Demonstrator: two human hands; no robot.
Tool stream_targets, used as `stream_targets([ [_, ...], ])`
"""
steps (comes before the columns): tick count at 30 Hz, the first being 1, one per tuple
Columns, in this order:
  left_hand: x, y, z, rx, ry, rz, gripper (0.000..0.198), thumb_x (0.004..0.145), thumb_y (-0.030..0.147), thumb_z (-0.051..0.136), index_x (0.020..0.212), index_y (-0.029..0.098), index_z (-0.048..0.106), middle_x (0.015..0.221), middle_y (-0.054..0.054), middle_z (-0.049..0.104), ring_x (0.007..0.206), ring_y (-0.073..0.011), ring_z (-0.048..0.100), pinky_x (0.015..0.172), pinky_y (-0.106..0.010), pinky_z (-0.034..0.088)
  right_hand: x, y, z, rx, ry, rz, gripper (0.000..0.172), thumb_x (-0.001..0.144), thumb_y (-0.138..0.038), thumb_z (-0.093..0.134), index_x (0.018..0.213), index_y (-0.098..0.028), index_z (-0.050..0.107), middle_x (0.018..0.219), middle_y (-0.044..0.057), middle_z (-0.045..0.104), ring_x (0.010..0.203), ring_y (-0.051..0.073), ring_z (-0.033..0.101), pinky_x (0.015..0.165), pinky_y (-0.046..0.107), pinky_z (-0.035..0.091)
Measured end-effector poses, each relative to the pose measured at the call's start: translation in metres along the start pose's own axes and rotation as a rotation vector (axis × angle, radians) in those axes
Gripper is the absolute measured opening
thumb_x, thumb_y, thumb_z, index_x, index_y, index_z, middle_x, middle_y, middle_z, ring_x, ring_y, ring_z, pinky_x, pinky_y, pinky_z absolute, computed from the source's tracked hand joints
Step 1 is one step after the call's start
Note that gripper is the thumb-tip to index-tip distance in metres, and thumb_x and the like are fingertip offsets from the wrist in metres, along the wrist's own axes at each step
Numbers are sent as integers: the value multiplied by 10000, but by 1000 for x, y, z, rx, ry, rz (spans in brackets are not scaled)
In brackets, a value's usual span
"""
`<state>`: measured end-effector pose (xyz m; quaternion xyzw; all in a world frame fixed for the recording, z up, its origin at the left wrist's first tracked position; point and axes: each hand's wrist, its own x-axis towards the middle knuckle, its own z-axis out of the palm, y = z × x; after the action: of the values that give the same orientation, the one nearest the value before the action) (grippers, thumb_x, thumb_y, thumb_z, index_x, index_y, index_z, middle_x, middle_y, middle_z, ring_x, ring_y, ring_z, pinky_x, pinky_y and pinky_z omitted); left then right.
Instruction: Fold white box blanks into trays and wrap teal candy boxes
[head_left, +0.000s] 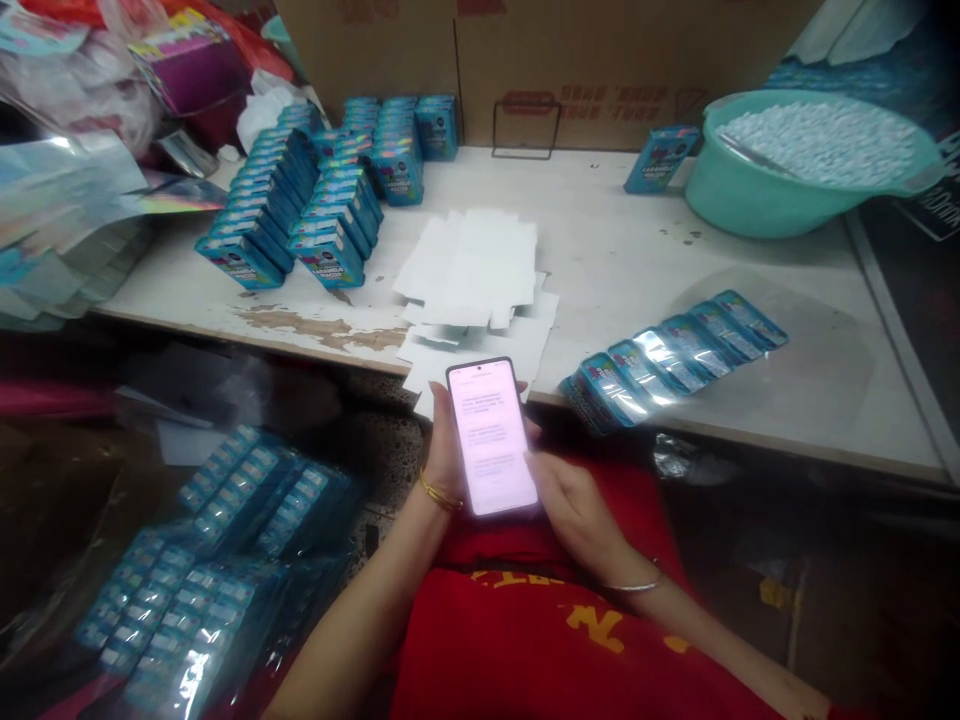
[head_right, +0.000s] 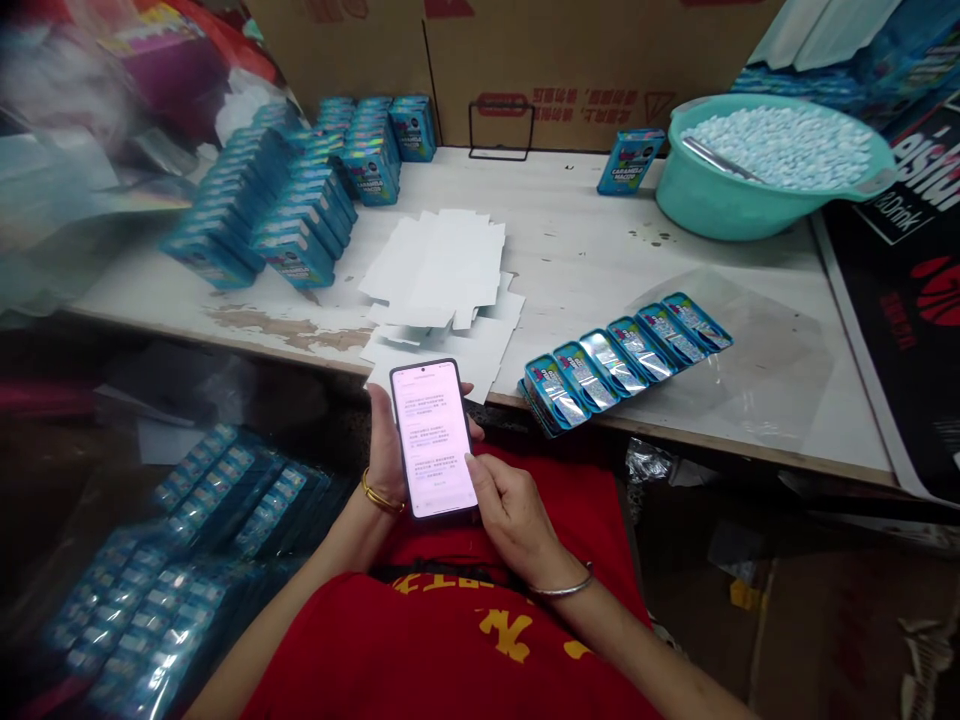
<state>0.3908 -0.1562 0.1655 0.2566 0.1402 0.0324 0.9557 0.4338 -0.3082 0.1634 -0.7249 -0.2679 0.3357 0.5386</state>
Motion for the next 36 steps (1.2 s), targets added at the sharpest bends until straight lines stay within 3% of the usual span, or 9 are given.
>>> stream_targets([
  [4,1,-1,1,5,21,-13,997,735,829,122,1234,60,513,833,-179,681,707,-248,662,644,-350,525,-2,2,3,-145,39,6,348,810,-521,597,868,-179,626,793,42,660,695,179,585,608,252,459],
  [7,1,-1,2,14,33,-13,992,740,825,111,1236,64,510,844,-186,682,702,-254,664,620,-350,525,-3,1,3,-198,31,18,453,718,-546,687,990,-190,624,894,66,680,752,211,617,655,288,495],
  [29,-3,3,0,19,54,-8,989,752,816,93,1206,60,542,834,-173,685,747,-274,671,632,-371,531,-6,-7,-1,-191,-82,-38,443,721,-480,713,1046,-196,612,955,85,673,880,260,614,759,356,494],
  [36,-3,0,-3,8,45,-28,988,758,811,117,1226,46,529,847,-192,688,741,-269,676,643,-356,535,-4,-1,-1,-95,-55,6,366,885,-514,488,933,-187,645,868,62,680,811,222,614,719,314,498],
])
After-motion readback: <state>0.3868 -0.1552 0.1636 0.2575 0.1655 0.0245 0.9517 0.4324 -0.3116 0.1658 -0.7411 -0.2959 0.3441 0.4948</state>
